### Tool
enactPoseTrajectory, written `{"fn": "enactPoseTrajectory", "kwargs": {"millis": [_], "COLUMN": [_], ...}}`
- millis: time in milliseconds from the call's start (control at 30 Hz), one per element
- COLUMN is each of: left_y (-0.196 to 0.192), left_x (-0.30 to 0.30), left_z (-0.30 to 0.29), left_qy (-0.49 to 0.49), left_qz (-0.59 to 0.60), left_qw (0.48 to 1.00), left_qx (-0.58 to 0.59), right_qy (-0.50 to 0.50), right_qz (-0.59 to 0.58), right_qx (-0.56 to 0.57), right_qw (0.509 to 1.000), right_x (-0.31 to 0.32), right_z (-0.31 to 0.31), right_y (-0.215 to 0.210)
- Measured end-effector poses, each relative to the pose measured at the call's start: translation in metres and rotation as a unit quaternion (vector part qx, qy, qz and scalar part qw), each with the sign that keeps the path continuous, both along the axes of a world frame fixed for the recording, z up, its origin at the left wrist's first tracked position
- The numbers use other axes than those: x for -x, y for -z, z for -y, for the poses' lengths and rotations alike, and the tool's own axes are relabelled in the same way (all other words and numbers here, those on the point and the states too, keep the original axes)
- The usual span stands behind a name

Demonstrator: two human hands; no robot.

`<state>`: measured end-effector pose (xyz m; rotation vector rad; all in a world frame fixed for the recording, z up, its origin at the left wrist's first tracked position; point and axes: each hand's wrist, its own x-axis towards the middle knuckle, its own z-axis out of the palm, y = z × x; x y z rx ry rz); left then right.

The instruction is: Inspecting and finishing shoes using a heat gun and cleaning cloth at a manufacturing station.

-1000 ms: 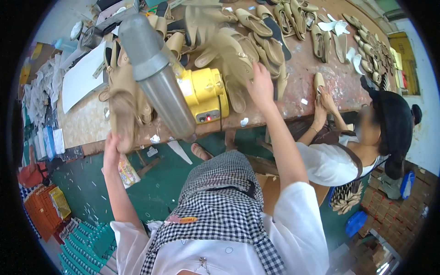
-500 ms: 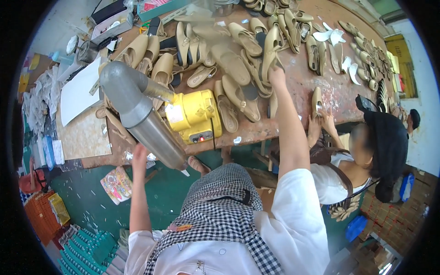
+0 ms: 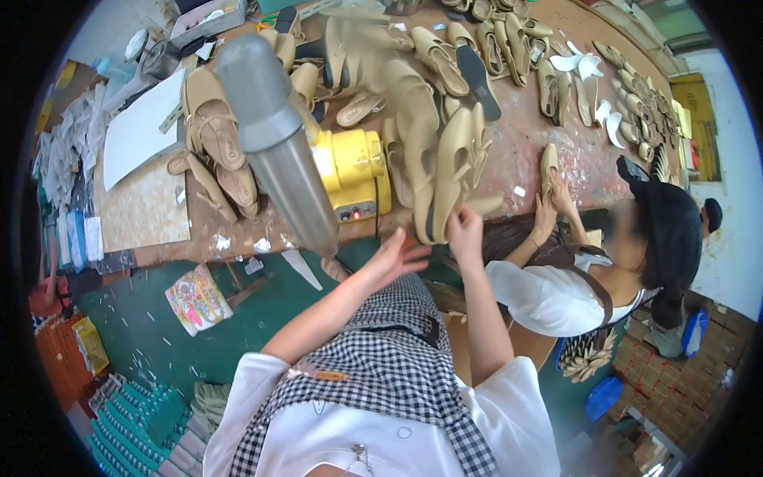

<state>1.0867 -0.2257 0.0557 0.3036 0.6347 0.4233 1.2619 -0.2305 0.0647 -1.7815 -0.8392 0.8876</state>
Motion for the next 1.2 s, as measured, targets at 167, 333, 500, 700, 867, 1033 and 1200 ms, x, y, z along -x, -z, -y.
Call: {"fn": "enactPoseTrajectory", "kwargs": {"millis": [167, 333, 500, 700, 867, 1033, 1200], "left_y": [0.005, 0.017, 0.025, -0.029, -0.051, -0.054, -0.052], "left_x": [-0.001, 0.026, 0.084, 0.074, 0.078, 0.060, 0.057], "left_z": [-0.012, 0.012, 0.036, 0.034, 0.047, 0.057, 0.065], "left_qy": [0.016, -0.103, 0.079, 0.179, 0.151, 0.068, -0.035], "left_qz": [-0.042, -0.060, 0.114, 0.320, 0.160, 0.019, 0.026], "left_qw": [0.998, 0.985, 0.947, 0.864, 0.967, 0.997, 0.955], "left_qx": [-0.052, 0.125, 0.288, 0.345, 0.127, -0.042, -0.295], "right_qy": [-0.067, -0.039, 0.007, -0.279, -0.033, 0.064, -0.016], "right_qz": [0.107, -0.128, -0.251, -0.278, -0.212, -0.009, 0.235], "right_qx": [0.044, 0.011, 0.021, 0.077, 0.081, 0.012, 0.005], "right_qw": [0.991, 0.991, 0.968, 0.916, 0.973, 0.998, 0.972], "right_x": [0.021, 0.020, 0.006, 0.012, 0.015, 0.063, 0.111], "right_z": [0.031, 0.038, 0.084, 0.133, 0.154, 0.123, 0.126], "right_y": [0.026, -0.025, -0.080, -0.132, -0.129, -0.142, -0.122]}}
